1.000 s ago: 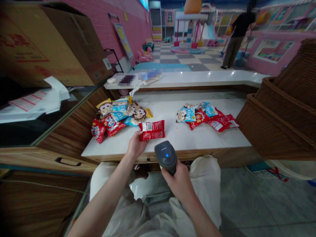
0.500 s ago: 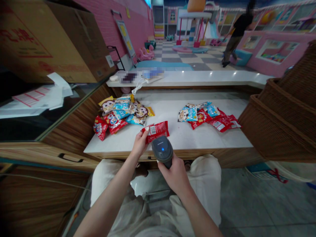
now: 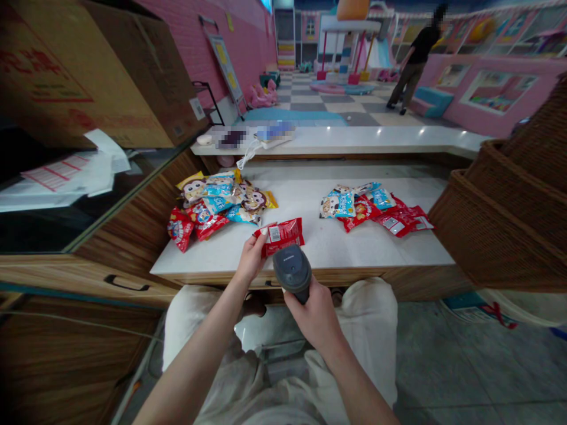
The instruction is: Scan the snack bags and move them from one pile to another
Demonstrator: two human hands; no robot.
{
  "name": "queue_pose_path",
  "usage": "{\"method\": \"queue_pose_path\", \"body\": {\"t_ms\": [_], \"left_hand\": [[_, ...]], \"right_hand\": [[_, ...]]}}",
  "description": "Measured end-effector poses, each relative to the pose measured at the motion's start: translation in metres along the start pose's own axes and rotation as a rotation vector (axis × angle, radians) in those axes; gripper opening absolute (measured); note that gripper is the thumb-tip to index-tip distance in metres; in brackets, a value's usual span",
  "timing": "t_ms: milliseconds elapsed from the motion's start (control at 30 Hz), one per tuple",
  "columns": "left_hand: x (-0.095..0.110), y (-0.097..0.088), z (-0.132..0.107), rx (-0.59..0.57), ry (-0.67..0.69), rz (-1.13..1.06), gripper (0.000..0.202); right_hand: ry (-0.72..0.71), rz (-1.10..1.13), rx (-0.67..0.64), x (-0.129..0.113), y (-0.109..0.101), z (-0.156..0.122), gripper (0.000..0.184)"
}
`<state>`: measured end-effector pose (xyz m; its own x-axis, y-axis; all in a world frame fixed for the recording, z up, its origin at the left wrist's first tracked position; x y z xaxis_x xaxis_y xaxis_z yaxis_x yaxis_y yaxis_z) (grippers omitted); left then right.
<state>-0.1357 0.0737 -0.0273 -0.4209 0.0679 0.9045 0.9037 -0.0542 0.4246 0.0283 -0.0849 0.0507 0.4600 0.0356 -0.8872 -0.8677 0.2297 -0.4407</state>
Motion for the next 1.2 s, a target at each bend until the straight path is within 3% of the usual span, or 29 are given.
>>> {"method": "queue_pose_path", "body": {"t_ms": [233, 333, 400, 467, 533, 633, 733, 867, 967, 1033, 1100, 1200], "left_hand": [[0.003, 0.003, 0.000, 0.075, -0.027, 0.008, 0.064], [0.013, 0.018, 0.006, 0.122, 0.085, 0.121, 0.057], [0.020, 0.042, 0.011, 0.102, 0.226, 0.279, 0.052], [0.017, 0.078, 0.017, -0.004, 0.359, 0.488, 0.051], [0.000, 0.118, 0.023, -0.166, 0.445, 0.694, 0.059], [-0.039, 0.166, 0.036, -0.385, 0.472, 0.937, 0.077], [-0.064, 0.196, 0.051, -0.478, 0.479, 1.076, 0.093], [-0.065, 0.215, 0.064, -0.546, 0.477, 1.150, 0.094], [-0.041, 0.208, 0.064, -0.550, 0.549, 1.215, 0.079], [-0.012, 0.185, 0.061, -0.478, 0.635, 1.244, 0.068], [0.026, 0.148, 0.060, -0.368, 0.716, 1.279, 0.064], [0.093, 0.071, 0.065, -0.108, 0.746, 1.409, 0.061]], "right_hand": [[0.069, 0.041, -0.019, 0.016, -0.008, -0.007, 0.022], [0.095, 0.068, 0.006, 0.027, -0.017, -0.013, 0.025], [0.109, 0.086, 0.025, 0.031, -0.023, -0.016, 0.028], [0.122, 0.097, 0.032, 0.033, -0.029, -0.018, 0.029], [0.128, 0.091, 0.037, 0.032, -0.036, -0.017, 0.031], [0.121, 0.059, 0.046, 0.030, -0.048, -0.016, 0.035], [0.143, 0.042, 0.066, 0.036, -0.056, -0.017, 0.040], [0.188, 0.075, 0.090, 0.049, -0.057, -0.020, 0.039], [0.175, 0.085, 0.079, 0.054, -0.053, -0.022, 0.039], [0.160, 0.083, 0.064, 0.056, -0.049, -0.023, 0.040], [0.149, 0.080, 0.049, 0.057, -0.046, -0.023, 0.041], [0.133, 0.059, 0.041, 0.053, -0.042, -0.022, 0.043]]}}
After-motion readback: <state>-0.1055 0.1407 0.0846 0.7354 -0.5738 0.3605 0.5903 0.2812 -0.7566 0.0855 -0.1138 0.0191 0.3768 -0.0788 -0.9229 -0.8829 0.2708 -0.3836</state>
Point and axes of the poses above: each hand's wrist, its own z-axis towards the middle knuckle, its own y-axis out of the palm, x = y × z, the point moved 8 cm from there along z, towards the middle knuckle, and after that the axes turned 2 degrees about z, right-handed, at the moved point
